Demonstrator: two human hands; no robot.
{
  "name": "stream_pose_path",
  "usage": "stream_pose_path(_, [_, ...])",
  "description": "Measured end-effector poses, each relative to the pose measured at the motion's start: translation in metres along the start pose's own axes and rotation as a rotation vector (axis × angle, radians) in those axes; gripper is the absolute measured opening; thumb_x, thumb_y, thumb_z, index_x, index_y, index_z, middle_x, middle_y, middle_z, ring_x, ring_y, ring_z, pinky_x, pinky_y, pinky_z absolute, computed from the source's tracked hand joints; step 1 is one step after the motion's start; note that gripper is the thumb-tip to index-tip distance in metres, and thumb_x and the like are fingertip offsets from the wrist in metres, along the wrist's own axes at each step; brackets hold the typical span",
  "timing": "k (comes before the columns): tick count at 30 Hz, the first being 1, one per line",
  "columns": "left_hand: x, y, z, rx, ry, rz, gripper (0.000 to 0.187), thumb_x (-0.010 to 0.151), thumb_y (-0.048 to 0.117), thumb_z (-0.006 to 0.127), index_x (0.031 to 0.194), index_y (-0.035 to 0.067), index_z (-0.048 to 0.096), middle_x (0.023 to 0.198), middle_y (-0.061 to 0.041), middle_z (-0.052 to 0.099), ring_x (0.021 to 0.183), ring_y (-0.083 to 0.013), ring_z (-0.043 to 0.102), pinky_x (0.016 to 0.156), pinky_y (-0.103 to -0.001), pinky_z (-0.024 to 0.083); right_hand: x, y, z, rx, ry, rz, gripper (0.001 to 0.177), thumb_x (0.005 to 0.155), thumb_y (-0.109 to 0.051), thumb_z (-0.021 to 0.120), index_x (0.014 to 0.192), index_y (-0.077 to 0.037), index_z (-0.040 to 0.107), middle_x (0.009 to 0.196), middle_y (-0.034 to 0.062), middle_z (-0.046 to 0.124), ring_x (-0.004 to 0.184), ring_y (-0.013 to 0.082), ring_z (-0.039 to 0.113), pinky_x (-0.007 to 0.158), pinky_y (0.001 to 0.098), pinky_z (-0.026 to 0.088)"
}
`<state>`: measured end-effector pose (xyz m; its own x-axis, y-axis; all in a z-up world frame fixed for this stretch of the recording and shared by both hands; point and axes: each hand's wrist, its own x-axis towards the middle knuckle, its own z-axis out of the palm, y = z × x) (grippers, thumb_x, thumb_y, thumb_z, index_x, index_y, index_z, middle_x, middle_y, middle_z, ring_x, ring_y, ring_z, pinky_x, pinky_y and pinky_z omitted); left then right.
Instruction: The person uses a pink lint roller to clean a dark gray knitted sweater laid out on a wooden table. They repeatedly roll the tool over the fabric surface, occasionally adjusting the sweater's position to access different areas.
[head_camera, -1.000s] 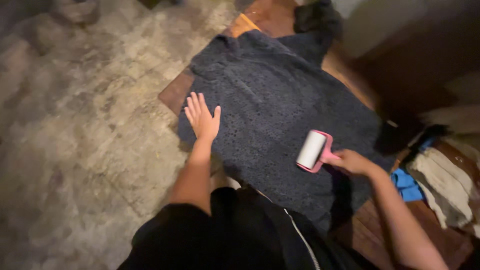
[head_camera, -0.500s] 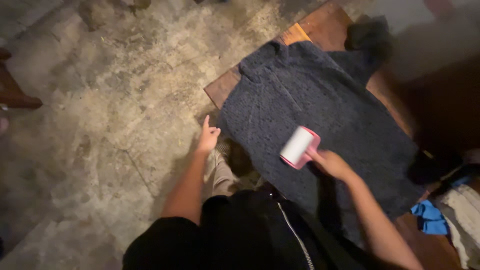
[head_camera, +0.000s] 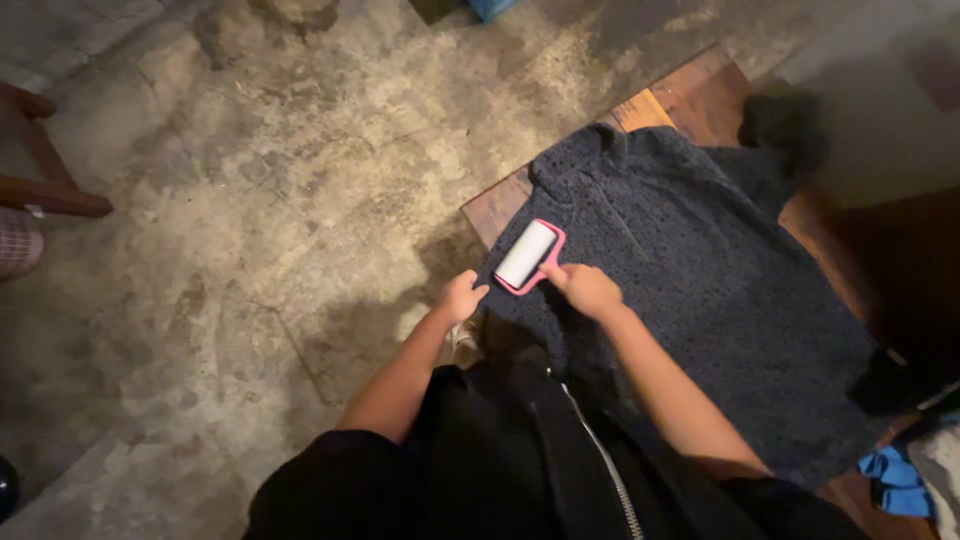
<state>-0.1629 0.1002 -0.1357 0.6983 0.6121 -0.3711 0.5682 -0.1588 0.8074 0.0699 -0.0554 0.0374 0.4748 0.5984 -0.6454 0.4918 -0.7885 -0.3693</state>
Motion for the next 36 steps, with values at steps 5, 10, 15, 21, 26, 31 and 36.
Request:
stream_pose_path(5, [0.004, 0.003, -0.023, 0.016, -0.052, 0.11, 0.029, 0.089, 0.03, 0.075, 0.089, 0.004, 0.062, 0.08, -0.013, 0.066, 0.072, -0.0261, 0.062, 0.069, -0.04, 0.051, -0.025, 0.052, -0.02, 0.03, -0.089, 0.052, 0.079, 0.088, -0.082, 0.038, 0.11, -0.018, 0.08, 0.096, 0.016, 0.078, 0.095, 0.0326, 0.074, 0.089, 0.0455, 0.054])
stream_pose_path(10, [0.001, 0.035, -0.046, 0.228, -0.14, -0.079, 0.025, 0.087, 0.034, 0.078, 0.094, 0.012, 0.068, 0.09, -0.007, 0.069, 0.081, -0.0247, 0.066, 0.071, -0.047, 0.036, -0.133, 0.221, -0.012, 0.346, -0.112, 0.285, 0.083, 0.079, -0.08, 0.048, 0.081, -0.003, 0.08, 0.062, 0.0069, 0.071, 0.058, 0.0212, 0.066, 0.058, 0.0376, 0.053])
stream_pose_path(15, [0.009, 0.037, -0.054, 0.147, -0.264, -0.126, 0.026, 0.088, 0.035, 0.075, 0.095, 0.011, 0.069, 0.089, -0.005, 0.07, 0.077, -0.0216, 0.067, 0.066, -0.041, 0.041, -0.12, 0.215, -0.006, 0.24, -0.132, 0.32, 0.085, 0.084, -0.08, 0.046, 0.09, -0.003, 0.082, 0.066, 0.013, 0.068, 0.062, 0.0251, 0.063, 0.061, 0.041, 0.05])
stream_pose_path(21, [0.024, 0.024, -0.039, -0.274, -0.402, -0.21, 0.023, 0.089, 0.034, 0.07, 0.096, 0.012, 0.066, 0.084, -0.002, 0.068, 0.065, -0.017, 0.066, 0.058, -0.033, 0.05, -0.003, 0.016, -0.013, 0.005, -0.033, 0.014, 0.082, 0.087, -0.081, 0.041, 0.109, -0.011, 0.079, 0.106, 0.0202, 0.075, 0.104, 0.0388, 0.071, 0.093, 0.049, 0.053])
stream_pose_path(26, [0.047, 0.022, -0.033, -0.045, -0.339, 0.154, 0.034, 0.095, 0.032, 0.072, 0.085, 0.0, 0.067, 0.074, -0.01, 0.064, 0.07, -0.0153, 0.056, 0.063, -0.036, 0.048, -0.011, -0.002, -0.023, -0.032, 0.019, 0.038, 0.078, 0.086, -0.081, 0.044, 0.118, -0.017, 0.076, 0.116, 0.0187, 0.074, 0.113, 0.0387, 0.069, 0.096, 0.0494, 0.052])
stream_pose_path(31, [0.075, 0.017, -0.026, -0.068, -0.351, 0.067, 0.03, 0.088, 0.031, 0.071, 0.09, 0.001, 0.071, 0.077, -0.008, 0.069, 0.072, -0.0156, 0.06, 0.067, -0.035, 0.051, -0.099, 0.165, -0.011, 0.143, 0.022, 0.265, 0.079, 0.089, -0.077, 0.048, 0.099, -0.006, 0.08, 0.079, 0.0185, 0.076, 0.073, 0.031, 0.073, 0.073, 0.0438, 0.056])
stream_pose_path(36, [0.067, 0.034, -0.014, -0.117, -0.237, 0.086, 0.042, 0.091, 0.038, 0.072, 0.104, -0.003, 0.068, 0.091, -0.016, 0.071, 0.081, -0.0214, 0.065, 0.074, -0.039, 0.054, -0.165, 0.236, 0.002, 0.284, 0.048, 0.425, 0.076, 0.087, -0.074, 0.054, 0.104, -0.005, 0.08, 0.078, 0.0198, 0.076, 0.071, 0.0322, 0.07, 0.07, 0.0469, 0.056])
